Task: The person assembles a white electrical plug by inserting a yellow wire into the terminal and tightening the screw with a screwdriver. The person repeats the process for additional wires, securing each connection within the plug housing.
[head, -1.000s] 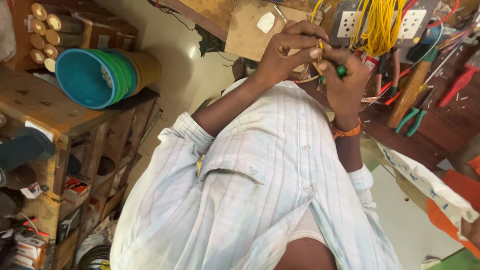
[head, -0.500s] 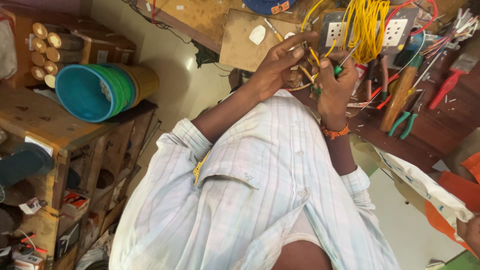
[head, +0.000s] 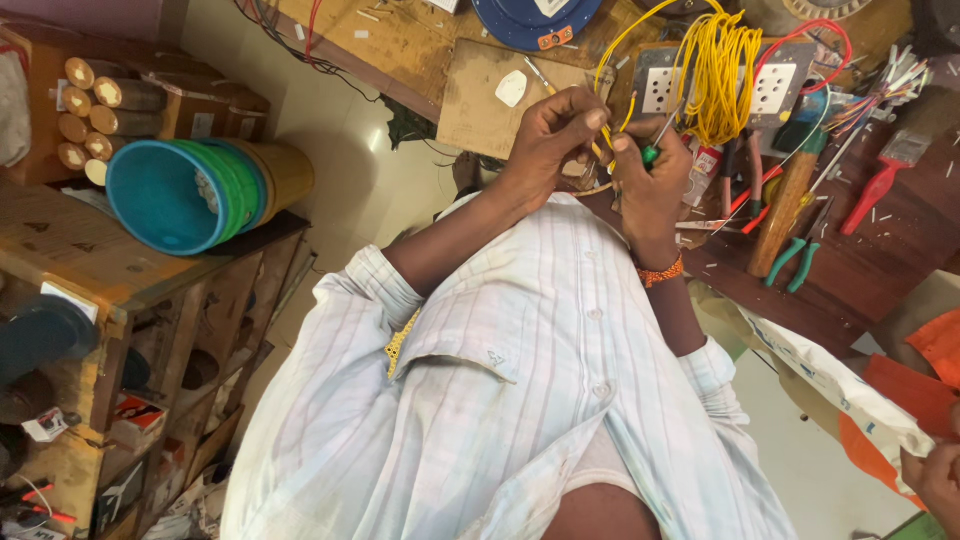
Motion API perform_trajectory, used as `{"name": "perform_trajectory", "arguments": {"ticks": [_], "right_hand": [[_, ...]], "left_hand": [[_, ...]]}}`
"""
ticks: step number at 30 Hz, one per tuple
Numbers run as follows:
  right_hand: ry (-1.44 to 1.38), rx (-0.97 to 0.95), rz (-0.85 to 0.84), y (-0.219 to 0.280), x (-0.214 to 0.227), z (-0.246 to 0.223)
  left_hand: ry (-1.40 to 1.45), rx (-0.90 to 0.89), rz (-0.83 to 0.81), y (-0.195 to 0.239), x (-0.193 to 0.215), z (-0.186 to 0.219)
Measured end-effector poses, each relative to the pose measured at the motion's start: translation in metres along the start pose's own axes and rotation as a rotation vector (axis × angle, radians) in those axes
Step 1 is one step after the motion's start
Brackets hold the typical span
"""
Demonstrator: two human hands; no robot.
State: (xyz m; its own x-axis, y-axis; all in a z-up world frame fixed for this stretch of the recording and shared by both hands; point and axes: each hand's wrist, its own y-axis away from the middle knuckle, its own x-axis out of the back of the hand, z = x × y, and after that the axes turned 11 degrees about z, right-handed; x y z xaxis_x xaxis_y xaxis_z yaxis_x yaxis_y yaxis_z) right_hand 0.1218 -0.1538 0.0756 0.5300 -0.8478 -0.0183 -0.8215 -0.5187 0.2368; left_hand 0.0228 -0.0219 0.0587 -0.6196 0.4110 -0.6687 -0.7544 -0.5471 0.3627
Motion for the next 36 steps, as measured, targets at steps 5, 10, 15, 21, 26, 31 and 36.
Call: {"name": "perform_trajectory", "arguments": {"ticks": [5, 10, 15, 21, 26, 31, 36], "right_hand": [[0.084, 0.016, -0.143, 0.001, 0.003, 0.001], [0.077, -0.073, -0.235, 0.001, 0.006, 0.003], [-0.155, -0.182, -0.218, 0.001, 0.006, -0.001], [-0.073, -0.191, -0.216, 0.003, 0.003, -0.005], [0.283, 0.161, -0.139, 0.006, -0.001, -0.016], [0.443, 0.41, -0.038, 0.013, 0.0, -0.018], [0.149, 0.128, 0.155, 0.005, 0.015, -0.005]], "left_hand": [[0.282, 0.278, -0.174, -0.004, 0.006, 0.021], [0.036, 0.239, -0.332, -0.019, 0.028, 0.022], [-0.032, 0.14, -0.343, -0.025, 0.035, 0.02], [-0.012, 0.159, -0.29, -0.026, 0.032, 0.006], [-0.04, 0.033, -0.136, -0.021, 0.025, 0.0], [-0.037, 0.133, -0.092, -0.021, 0.019, 0.011], [-0.609, -0.174, -0.133, -0.043, 0.042, 0.007]]}}
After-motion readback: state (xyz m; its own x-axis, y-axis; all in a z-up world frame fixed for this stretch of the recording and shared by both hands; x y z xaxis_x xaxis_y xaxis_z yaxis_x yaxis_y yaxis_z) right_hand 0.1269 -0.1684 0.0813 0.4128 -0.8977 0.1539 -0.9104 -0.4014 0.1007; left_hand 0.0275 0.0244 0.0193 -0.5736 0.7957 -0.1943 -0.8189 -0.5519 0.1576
